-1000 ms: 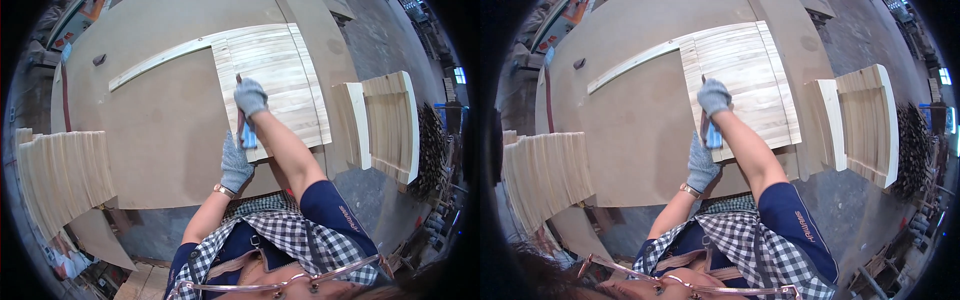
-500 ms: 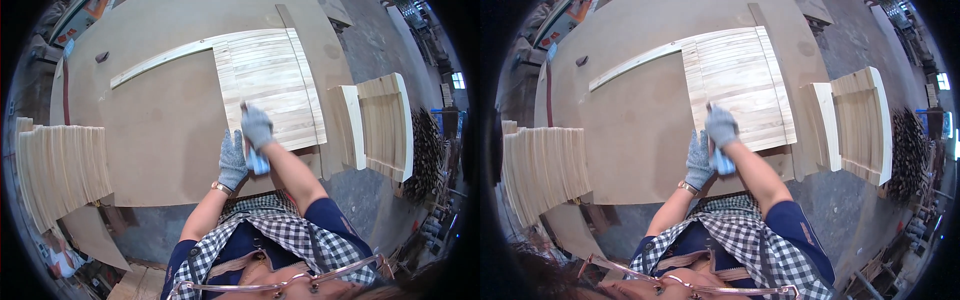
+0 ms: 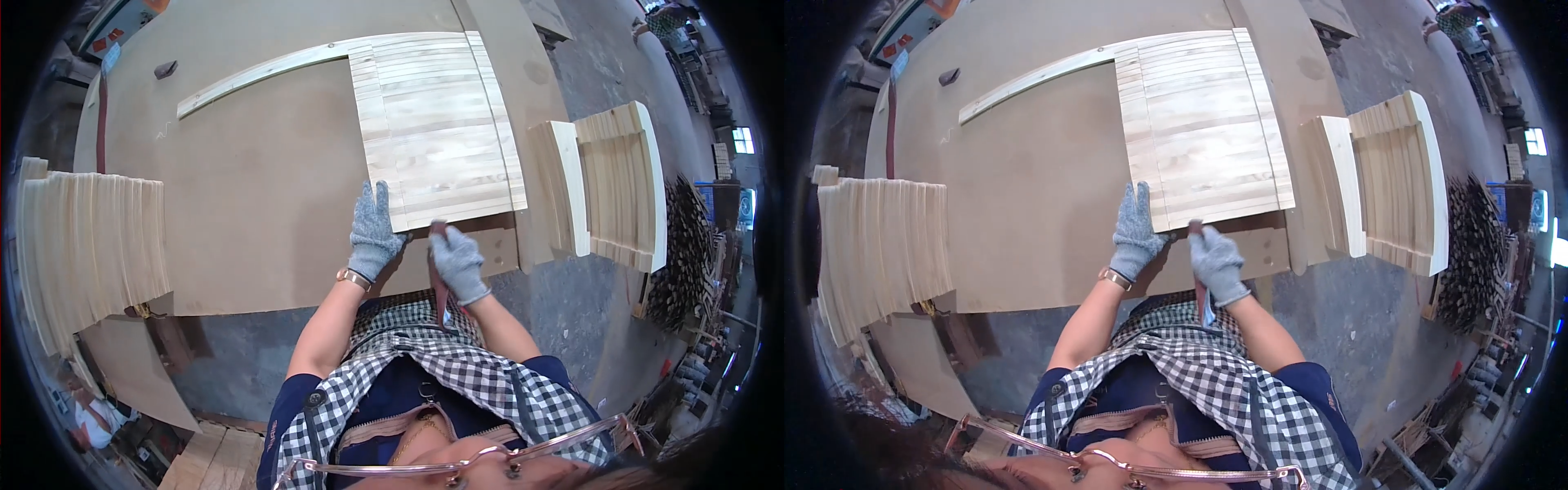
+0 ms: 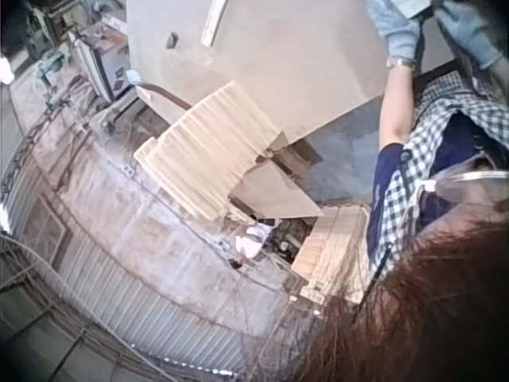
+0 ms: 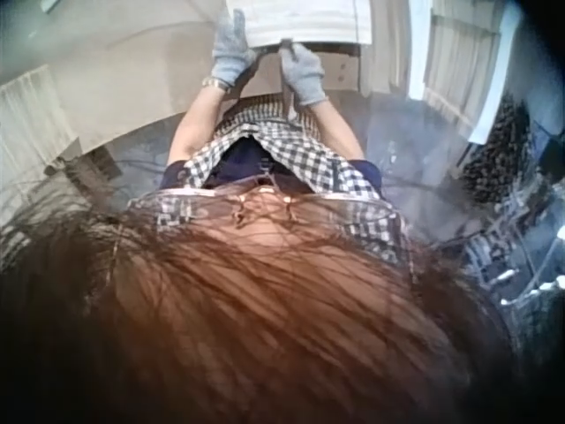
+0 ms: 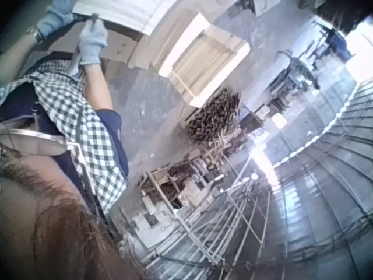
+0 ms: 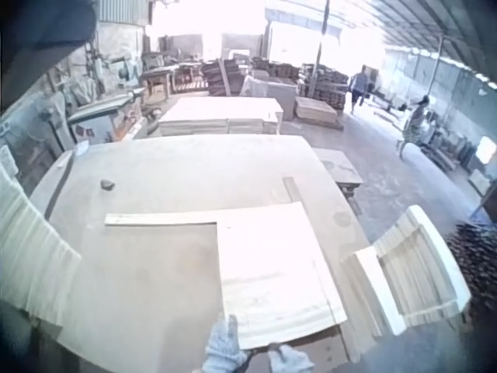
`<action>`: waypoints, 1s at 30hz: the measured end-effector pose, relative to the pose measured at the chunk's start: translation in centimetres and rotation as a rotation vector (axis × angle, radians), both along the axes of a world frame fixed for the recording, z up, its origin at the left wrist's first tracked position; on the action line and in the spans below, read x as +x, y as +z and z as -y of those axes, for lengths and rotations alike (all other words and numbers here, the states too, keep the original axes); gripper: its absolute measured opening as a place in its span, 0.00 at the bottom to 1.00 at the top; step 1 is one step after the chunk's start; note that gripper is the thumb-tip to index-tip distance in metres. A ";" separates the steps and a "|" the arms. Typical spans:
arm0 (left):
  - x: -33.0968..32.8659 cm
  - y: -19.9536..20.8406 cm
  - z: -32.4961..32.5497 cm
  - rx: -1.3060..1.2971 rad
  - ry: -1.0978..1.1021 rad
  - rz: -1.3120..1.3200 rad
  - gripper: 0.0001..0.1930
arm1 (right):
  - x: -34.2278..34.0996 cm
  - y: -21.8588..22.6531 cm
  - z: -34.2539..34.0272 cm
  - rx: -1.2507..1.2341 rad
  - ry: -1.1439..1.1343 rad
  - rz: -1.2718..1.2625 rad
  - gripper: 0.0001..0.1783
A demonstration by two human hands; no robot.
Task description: Sanding the surface and edges of a wooden panel using a handheld sanding block.
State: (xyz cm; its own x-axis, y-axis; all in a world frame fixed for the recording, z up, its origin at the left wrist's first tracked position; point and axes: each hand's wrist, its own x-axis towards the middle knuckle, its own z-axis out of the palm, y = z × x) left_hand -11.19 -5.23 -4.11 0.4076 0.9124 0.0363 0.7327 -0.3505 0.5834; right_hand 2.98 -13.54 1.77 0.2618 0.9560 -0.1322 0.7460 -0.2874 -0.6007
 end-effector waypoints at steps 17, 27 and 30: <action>-1.3 -2.2 -0.7 -0.363 0.194 0.059 0.40 | -3.6 -5.0 -12.8 -0.006 0.137 0.119 0.14; -0.4 -2.0 0.9 -0.027 0.007 -0.120 0.48 | -3.3 -6.6 -8.5 0.005 0.090 0.209 0.12; -1.8 -4.0 0.5 -0.211 0.090 -0.056 0.49 | -3.7 -5.4 -8.5 -0.074 0.153 0.215 0.15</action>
State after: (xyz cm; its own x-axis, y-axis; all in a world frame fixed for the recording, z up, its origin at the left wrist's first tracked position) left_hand -12.95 -5.73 -8.15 0.3201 0.9303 -0.1793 0.7890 -0.1570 0.5940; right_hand -0.77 -5.06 -3.64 0.1445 0.9764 -0.1608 0.8921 -0.1988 -0.4057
